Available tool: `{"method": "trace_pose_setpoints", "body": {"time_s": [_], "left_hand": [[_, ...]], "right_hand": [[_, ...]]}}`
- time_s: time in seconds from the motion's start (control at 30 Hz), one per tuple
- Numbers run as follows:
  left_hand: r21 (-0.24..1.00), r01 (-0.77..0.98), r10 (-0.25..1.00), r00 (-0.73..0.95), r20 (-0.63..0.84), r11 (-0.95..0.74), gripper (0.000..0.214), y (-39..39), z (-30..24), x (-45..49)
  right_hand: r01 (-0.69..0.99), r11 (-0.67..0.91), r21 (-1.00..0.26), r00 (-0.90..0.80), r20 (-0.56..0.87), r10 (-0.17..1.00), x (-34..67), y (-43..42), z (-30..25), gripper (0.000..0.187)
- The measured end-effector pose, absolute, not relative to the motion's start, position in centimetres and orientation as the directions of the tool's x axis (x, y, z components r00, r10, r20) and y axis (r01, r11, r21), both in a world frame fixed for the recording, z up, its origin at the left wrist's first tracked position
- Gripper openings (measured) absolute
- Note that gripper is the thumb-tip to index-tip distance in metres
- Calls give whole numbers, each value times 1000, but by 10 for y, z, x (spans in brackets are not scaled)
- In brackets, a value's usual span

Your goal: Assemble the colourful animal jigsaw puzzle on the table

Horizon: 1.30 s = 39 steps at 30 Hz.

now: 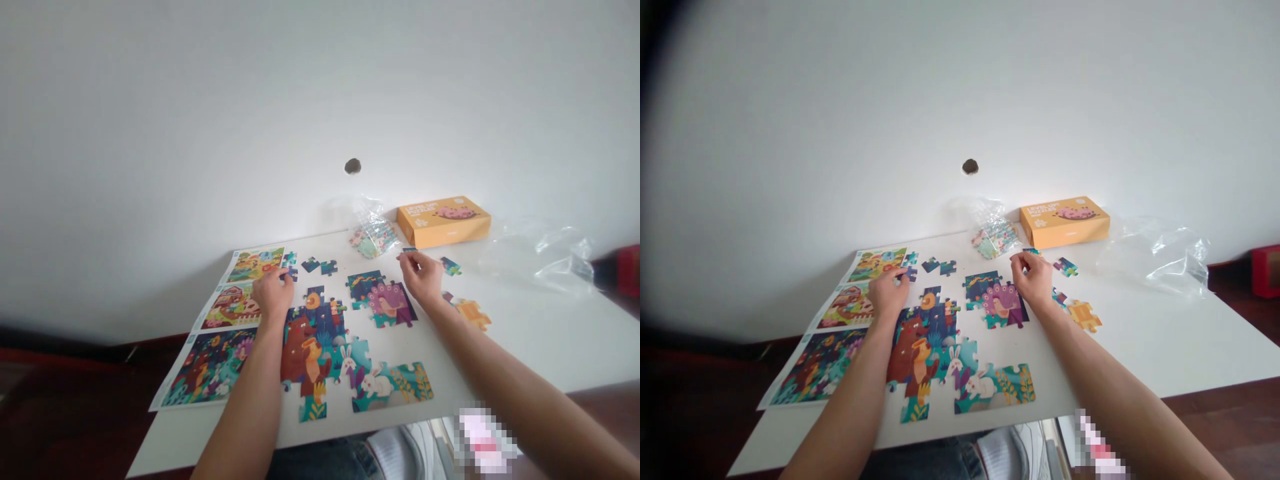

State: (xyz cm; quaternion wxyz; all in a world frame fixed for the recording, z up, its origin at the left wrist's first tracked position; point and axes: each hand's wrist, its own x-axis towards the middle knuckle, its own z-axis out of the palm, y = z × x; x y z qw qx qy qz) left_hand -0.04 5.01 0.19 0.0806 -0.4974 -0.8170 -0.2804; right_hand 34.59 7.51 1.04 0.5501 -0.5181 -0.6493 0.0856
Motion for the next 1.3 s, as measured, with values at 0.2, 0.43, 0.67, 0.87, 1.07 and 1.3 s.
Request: {"method": "trace_pose_setpoints", "body": {"time_s": [0.2,0.43,0.67,0.87,1.07,1.3], "left_hand": [[352,864,807,-477,349,359,32,44,-4,-14],[329,876,836,-453,309,353,34,46,-7,-16],[293,909,861,-388,328,298,36,47,-12,-16],[253,925,885,-353,303,282,35,47,-13,-21],[231,929,902,-345,259,289,38,51,-14,-26],[263,923,905,-346,249,281,38,49,-11,-24]], "right_hand": [[551,535,-640,-42,619,784,333,70,14,25],[301,854,-425,-674,538,506,292,48,9,12],[288,873,-395,-718,514,469,289,46,5,13],[415,791,-450,-602,515,610,306,54,17,15],[512,709,-485,-530,471,705,318,52,19,17],[392,826,-404,-693,461,554,300,48,14,18]]}}
